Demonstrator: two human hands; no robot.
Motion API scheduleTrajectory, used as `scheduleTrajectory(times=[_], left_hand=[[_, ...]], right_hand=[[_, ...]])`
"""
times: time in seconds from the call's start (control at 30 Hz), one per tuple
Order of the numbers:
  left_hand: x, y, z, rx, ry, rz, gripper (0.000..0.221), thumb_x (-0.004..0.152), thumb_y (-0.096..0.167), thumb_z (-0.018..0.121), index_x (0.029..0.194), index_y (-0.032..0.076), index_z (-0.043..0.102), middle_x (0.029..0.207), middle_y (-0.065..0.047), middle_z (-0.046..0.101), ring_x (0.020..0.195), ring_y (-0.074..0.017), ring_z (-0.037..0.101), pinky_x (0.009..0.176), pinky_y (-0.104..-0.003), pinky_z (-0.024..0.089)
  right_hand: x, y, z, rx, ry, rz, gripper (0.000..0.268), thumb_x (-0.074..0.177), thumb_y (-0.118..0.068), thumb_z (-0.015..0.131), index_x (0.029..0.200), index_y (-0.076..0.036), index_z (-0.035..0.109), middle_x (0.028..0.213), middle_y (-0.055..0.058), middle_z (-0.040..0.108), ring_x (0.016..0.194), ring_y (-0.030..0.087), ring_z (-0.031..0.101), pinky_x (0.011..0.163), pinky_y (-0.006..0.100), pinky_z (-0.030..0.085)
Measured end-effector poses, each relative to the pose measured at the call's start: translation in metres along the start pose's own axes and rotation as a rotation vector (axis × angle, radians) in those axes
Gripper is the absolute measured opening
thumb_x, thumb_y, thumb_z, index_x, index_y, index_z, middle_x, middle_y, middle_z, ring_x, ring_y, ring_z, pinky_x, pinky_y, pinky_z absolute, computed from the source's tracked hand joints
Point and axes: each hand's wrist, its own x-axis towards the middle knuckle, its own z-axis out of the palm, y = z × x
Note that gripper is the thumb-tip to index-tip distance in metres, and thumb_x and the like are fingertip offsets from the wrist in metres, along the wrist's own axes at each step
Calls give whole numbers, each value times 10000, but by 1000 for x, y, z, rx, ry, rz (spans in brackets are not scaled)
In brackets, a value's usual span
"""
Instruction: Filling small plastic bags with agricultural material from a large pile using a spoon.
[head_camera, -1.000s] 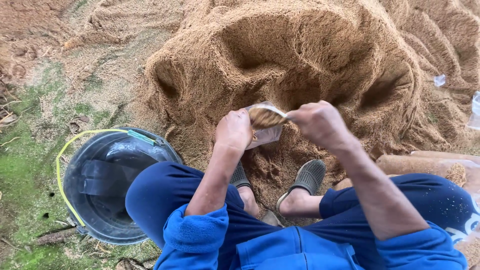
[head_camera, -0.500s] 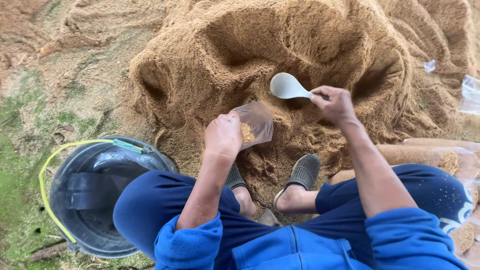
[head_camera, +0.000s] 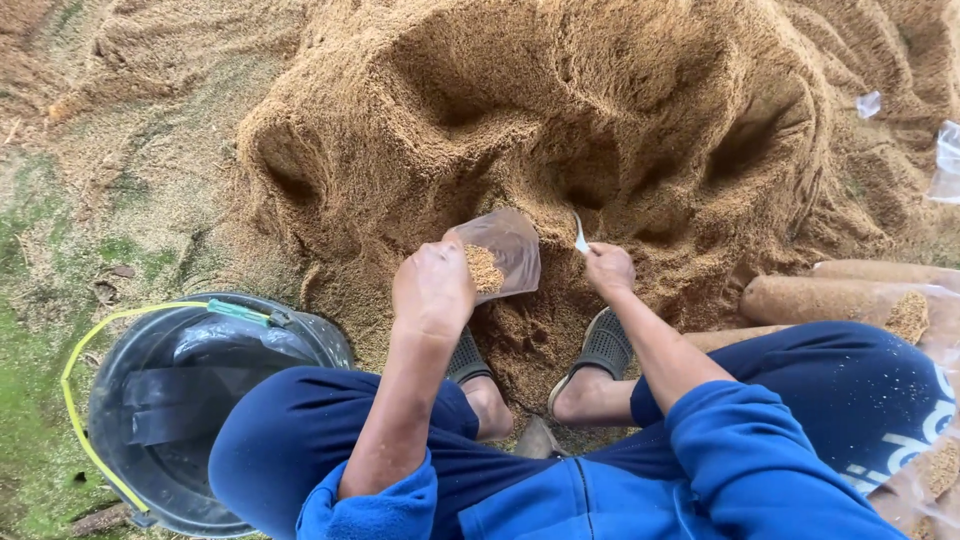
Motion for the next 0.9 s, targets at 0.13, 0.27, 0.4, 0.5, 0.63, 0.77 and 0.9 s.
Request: scheduleTrajectory(times=[0.13, 0.27, 0.4, 0.5, 0.63, 0.77, 0.9], left_hand=[[3, -5, 4, -13, 1, 20, 163, 880, 11, 513, 946, -15, 660, 789, -231, 753, 804, -417, 772, 707, -513, 626], [4, -6, 10, 13, 18, 4, 185, 897, 14, 484, 962, -13, 655, 805, -215, 759, 810, -408, 774, 714, -504, 629], [7, -10, 16, 9, 44, 26, 182, 881, 8, 489, 945, -14, 657, 795, -212, 755, 808, -404, 774, 709, -494, 634], [10, -12, 22, -8, 50, 24, 179, 866, -6, 496, 940, -31, 657, 810, -233, 754, 821, -422, 771, 719, -506, 633], [8, -10, 16, -61, 72, 5, 197, 874, -12, 497, 952, -37, 676, 829, -251, 755, 853, -425, 770, 728, -514, 635], [14, -14, 27, -109, 82, -8, 187, 863, -13, 492, 941, -53, 657, 824, -268, 747, 842, -446, 765, 722, -534, 627], [17, -16, 31, -131, 99, 11, 195, 848, -16, 494, 933, -56, 665, 825, -269, 747, 847, -454, 761, 723, -523, 637]], right_hand=[[-8, -25, 7, 243, -83, -115, 268, 882, -310, 688, 1113, -233, 799, 1117, 80, 763, 1120, 354, 678, 961, 496, 535], [-21, -36, -1, 576, -83, -145, 246, 881, -240, 733, 1088, -129, 804, 1028, 165, 769, 997, 284, 706, 891, 441, 536], [-13, -34, -12, 580, -114, -61, 253, 842, -239, 740, 1082, -201, 809, 767, 39, 755, 697, 108, 597, 670, 268, 483], [-8, -35, -33, 541, -129, -101, 261, 833, -250, 756, 1087, -213, 808, 780, 25, 759, 667, 90, 609, 650, 257, 491], [-6, -48, -62, 629, -158, -144, 269, 877, -224, 735, 1113, -104, 781, 745, 57, 730, 595, 88, 573, 583, 211, 469], [-22, -71, -108, 601, -146, -209, 270, 874, -182, 714, 1116, -78, 774, 747, 71, 725, 602, 93, 552, 572, 212, 420], [-35, -96, -151, 569, -182, -246, 304, 886, -198, 729, 1160, -70, 757, 759, 72, 725, 592, 89, 534, 560, 213, 385]])
